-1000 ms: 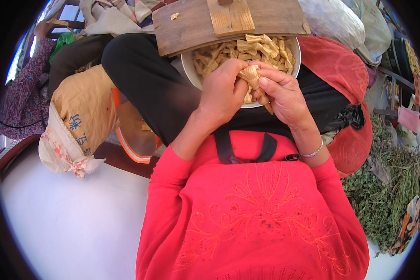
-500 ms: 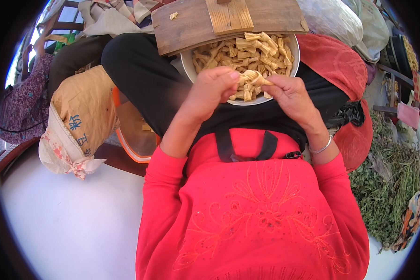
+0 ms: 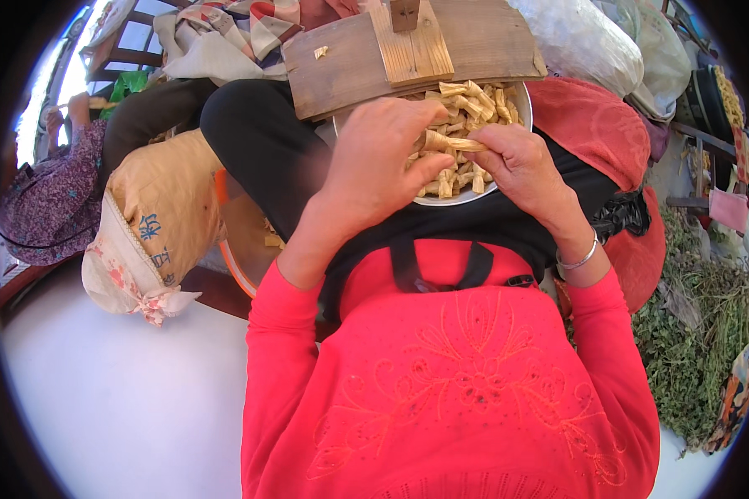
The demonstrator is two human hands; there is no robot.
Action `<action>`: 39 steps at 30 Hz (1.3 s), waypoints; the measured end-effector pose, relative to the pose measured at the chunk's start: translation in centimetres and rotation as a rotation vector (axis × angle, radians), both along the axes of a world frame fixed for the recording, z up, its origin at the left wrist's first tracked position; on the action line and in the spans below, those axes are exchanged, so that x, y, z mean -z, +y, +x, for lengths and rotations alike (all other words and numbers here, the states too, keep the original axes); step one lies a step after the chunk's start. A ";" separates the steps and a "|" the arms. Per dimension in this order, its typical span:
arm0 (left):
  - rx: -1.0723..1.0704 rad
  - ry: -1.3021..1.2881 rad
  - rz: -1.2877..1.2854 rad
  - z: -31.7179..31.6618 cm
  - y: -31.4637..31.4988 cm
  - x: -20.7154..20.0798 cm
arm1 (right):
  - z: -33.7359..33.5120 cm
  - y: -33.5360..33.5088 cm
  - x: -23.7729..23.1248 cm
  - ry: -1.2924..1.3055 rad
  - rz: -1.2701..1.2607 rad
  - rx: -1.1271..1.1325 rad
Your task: The person is shaping small pieces of dough into curled noodles by hand against a wooden board and placing them into a bowl.
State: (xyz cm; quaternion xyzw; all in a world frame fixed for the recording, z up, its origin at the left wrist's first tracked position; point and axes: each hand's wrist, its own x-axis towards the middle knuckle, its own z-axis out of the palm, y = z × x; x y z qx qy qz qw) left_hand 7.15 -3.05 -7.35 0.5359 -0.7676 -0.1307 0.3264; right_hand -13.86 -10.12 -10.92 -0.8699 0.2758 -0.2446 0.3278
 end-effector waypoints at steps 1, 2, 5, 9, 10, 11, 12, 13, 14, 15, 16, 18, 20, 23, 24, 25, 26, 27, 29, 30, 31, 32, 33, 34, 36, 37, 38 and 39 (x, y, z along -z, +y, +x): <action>-0.002 0.073 0.129 -0.4 -0.3 0.0 | 0.2 0.0 -0.5 -0.024 0.130 0.029; -0.004 0.147 0.259 -0.6 -0.5 0.2 | 0.4 0.1 -1.2 -0.047 0.261 0.057; 0.021 0.513 0.550 -0.6 -1.4 1.1 | 0.4 -0.6 -1.5 -0.194 0.508 0.093; 0.067 1.106 0.784 0.4 -2.3 2.3 | 0.2 -1.8 -2.5 -0.161 0.545 0.041; 0.090 1.212 0.806 0.9 -2.5 2.8 | 0.4 -2.1 -2.6 -0.132 0.455 0.018; 0.113 1.318 0.825 1.3 -2.7 3.1 | 0.5 -2.4 -2.8 -0.104 0.365 -0.007; 0.109 1.324 0.839 1.6 -2.8 3.3 | 0.6 -2.6 -3.1 -0.085 0.385 -0.003; 0.083 1.286 0.863 2.1 -2.9 3.4 | 0.7 -2.9 -3.5 -0.066 0.402 0.004; 0.056 1.247 0.885 2.7 -2.9 3.4 | 0.8 -3.1 -3.8 -0.046 0.420 0.011; 0.028 1.207 0.907 3.3 -3.0 3.3 | 0.9 -3.2 -4.0 -0.033 0.484 0.032; -0.004 1.167 0.903 3.5 -3.2 3.2 | 0.9 -3.4 -4.1 -0.017 0.545 0.053; -0.067 1.086 0.893 4.1 -3.7 2.8 | 1.5 -4.0 -3.5 -0.036 0.603 0.063; -0.116 1.025 0.791 4.4 -4.6 3.0 | 2.9 -4.6 -3.1 -0.121 0.681 0.141; -0.199 0.923 0.643 4.9 -5.9 3.6 | 4.6 -5.9 -1.8 -0.181 0.658 0.225; -0.219 0.867 0.569 5.0 -6.5 4.1 | 5.2 -6.3 -1.6 -0.185 0.654 0.253; -0.238 0.810 0.497 5.2 -7.0 4.5 | 5.7 -6.7 -1.4 -0.191 0.651 0.282; -0.244 0.802 0.479 5.3 -7.4 4.9 | 6.2 -7.0 -1.2 -0.216 0.645 0.295; -0.250 0.793 0.462 5.5 -7.8 5.2 | 6.6 -7.4 -1.1 -0.210 0.634 0.305; -0.259 0.780 0.450 5.5 -8.5 5.5 | 6.8 -7.9 -0.7 -0.196 0.614 0.338; -0.268 0.773 0.451 5.6 -8.8 5.4 | 7.0 -8.2 -0.4 -0.186 0.598 0.348; -0.278 0.763 0.457 5.6 -9.0 5.4 | 7.3 -8.4 0.0 -0.178 0.587 0.359; -0.292 0.745 0.449 5.6 -9.2 5.7 | 7.4 -8.6 0.2 -0.170 0.576 0.369; -0.306 0.727 0.441 5.7 -9.4 5.9 | 7.5 -8.8 0.5 -0.144 0.574 0.383; -0.318 0.707 0.433 5.7 -9.6 6.1 | 7.5 -9.0 0.7 -0.119 0.572 0.397; -0.321 0.735 0.469 5.6 -9.8 6.3 | 7.6 -9.3 1.4 -0.104 0.549 0.420; -0.325 0.748 0.487 5.5 -9.9 6.4 | 7.8 -9.2 1.9 -0.115 0.527 0.428; -0.329 0.725 0.501 5.4 -10.0 6.5 | 7.9 -9.2 2.2 -0.125 0.505 0.435; -0.333 0.701 0.516 5.3 -10.0 6.6 | 8.0 -9.2 2.3 -0.050 0.433 0.428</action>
